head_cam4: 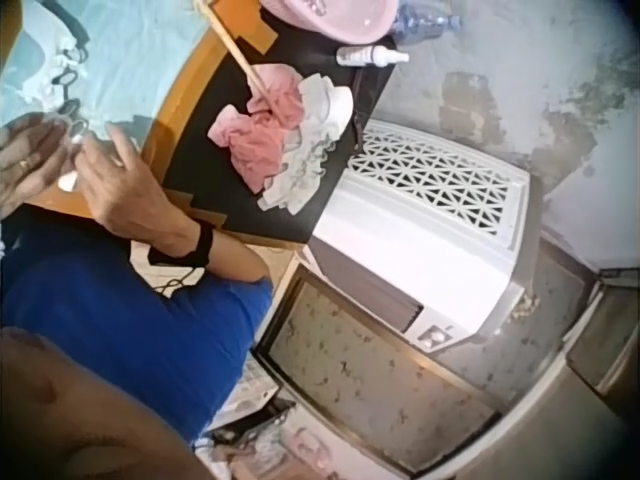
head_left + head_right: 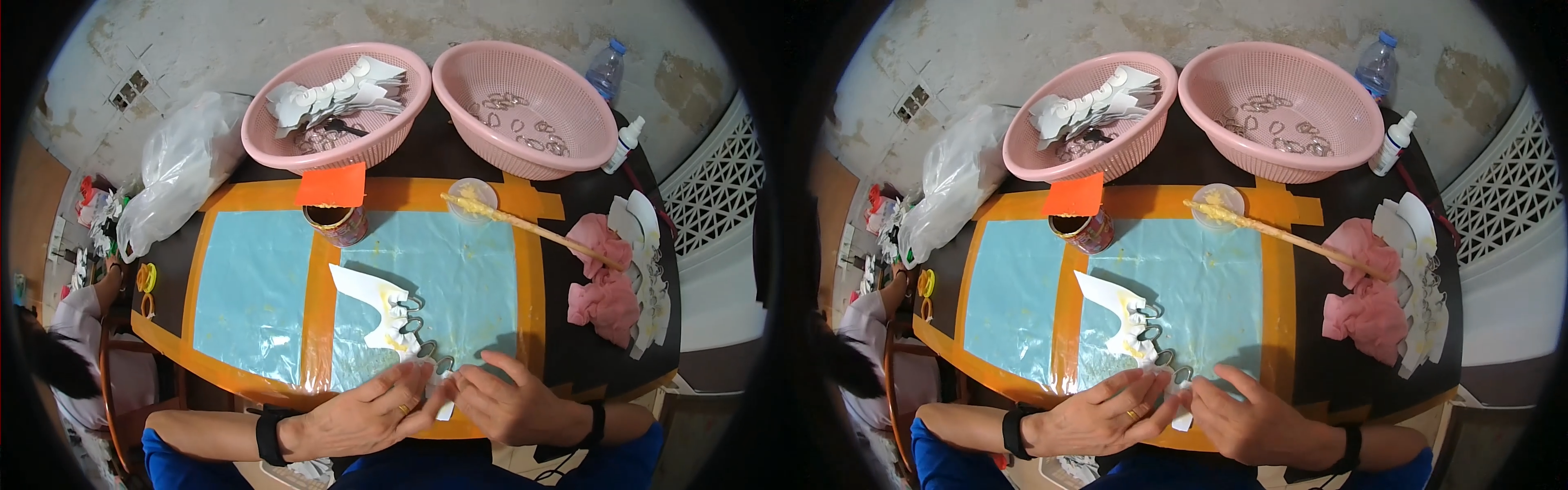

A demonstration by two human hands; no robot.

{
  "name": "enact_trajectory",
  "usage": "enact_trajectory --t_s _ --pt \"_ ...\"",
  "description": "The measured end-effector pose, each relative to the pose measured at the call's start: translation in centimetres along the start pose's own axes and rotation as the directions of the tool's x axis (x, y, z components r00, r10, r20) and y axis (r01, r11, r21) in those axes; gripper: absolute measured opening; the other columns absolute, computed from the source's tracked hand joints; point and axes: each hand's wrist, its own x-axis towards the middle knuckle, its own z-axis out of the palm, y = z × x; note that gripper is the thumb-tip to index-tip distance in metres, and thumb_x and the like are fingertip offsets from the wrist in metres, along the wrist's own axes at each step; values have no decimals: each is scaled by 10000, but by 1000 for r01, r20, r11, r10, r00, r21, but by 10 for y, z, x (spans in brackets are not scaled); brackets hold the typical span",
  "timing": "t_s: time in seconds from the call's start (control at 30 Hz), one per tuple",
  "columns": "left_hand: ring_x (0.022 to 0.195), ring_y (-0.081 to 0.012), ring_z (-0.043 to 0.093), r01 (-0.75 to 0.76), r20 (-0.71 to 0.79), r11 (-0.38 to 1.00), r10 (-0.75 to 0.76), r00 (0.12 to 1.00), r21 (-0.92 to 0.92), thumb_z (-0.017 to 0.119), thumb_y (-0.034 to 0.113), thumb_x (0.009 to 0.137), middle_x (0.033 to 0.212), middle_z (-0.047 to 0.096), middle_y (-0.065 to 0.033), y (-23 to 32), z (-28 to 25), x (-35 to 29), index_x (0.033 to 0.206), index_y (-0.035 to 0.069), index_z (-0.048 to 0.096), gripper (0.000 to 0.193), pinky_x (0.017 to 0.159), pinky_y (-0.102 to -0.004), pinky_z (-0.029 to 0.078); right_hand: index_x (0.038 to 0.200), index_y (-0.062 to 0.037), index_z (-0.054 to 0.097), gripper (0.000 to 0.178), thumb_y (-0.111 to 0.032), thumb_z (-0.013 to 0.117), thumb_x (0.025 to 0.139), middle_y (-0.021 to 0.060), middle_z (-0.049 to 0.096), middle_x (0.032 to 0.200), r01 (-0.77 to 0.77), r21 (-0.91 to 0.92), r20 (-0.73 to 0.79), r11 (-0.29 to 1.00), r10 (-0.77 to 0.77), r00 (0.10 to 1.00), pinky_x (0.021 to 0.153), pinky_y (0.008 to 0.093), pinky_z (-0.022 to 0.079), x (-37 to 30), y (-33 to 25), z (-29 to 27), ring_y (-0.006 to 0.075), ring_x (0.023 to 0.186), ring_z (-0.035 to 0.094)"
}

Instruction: Applying glue and assembling white shoe components on a workshop table.

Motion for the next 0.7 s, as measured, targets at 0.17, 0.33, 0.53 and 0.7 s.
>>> enact_trajectory --t_s 0.17,0.33,0.53,0.7 --pt "1235 -292 502 53 -39 999 -54 998 -2 513 221 864 1257 581 -186 5 1 3 1251 -9 576 454 1114 -409 360 1092 -15 689 307 -179 602 847 80 642 1031 -156 56 -171 986 164 972 1010 443 448 -3 -4 7 246 1168 543" --pt "1209 -272 518 198 -142 954 -233 962 -224 730 178 808 1243 595 -61 8 5 1 1198 75 631 416 1055 -396 401 953 -211 756 403 22 634 647 58 636 1128 -204 82 -498 975 218 839 851 428 490 -23 -2 -22 271 1065 521" --pt "1176 -292 518 210 -266 927 -297 917 -311 754 131 765 1168 583 -71 16 10 -1 1147 74 655 399 987 -403 441 1094 -29 684 276 -26 634 823 117 614 1095 -253 650 -208 717 488 848 857 374 504 -1 6 -20 332 974 602" --pt "1154 -284 523 274 -217 940 -316 924 -204 683 128 798 1169 571 -93 39 10 -2 1226 51 629 438 981 -389 430 1138 -34 667 308 -94 705 838 116 621 1053 -259 629 -85 733 396 914 869 373 489 17 12 14 286 1004 598"
